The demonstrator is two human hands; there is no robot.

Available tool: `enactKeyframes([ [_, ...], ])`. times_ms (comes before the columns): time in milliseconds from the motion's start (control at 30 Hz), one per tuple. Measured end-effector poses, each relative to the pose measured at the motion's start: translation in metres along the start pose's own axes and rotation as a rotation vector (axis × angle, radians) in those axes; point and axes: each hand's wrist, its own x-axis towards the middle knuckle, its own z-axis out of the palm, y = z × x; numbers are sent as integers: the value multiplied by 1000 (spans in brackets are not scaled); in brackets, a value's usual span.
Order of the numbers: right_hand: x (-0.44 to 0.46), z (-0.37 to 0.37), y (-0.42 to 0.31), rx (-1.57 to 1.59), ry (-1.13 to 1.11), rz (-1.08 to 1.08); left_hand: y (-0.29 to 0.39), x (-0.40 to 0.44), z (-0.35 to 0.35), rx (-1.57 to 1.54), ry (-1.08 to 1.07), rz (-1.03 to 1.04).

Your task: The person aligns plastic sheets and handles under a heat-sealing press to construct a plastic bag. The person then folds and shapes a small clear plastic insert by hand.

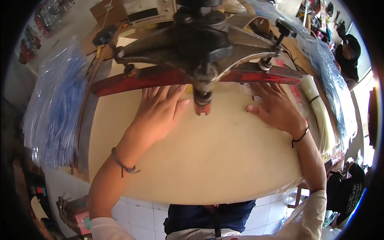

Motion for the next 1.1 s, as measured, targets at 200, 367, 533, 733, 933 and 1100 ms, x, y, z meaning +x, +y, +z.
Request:
enactKeyframes([
  [200, -8, -8, -12, 12, 41, -24, 12, -3, 9, -57, 81, 167],
  [367, -12, -6, -18, 13, 98, -112, 14, -3, 8, -50, 39, 137],
  [533, -8, -4, -16, 83, 93, -92, 19, -2, 8, -16, 38, 116],
  [733, -6, -5, -12, 181, 50, -98, 30, -4, 3, 15, -11, 53],
  [933, -17, -9, -10, 106, 98, -135, 29, -4, 6, 29, 0, 64],
  [1100, -17, -21, -17, 137, 11, -43, 30, -6, 5, 12, -24, 45],
])
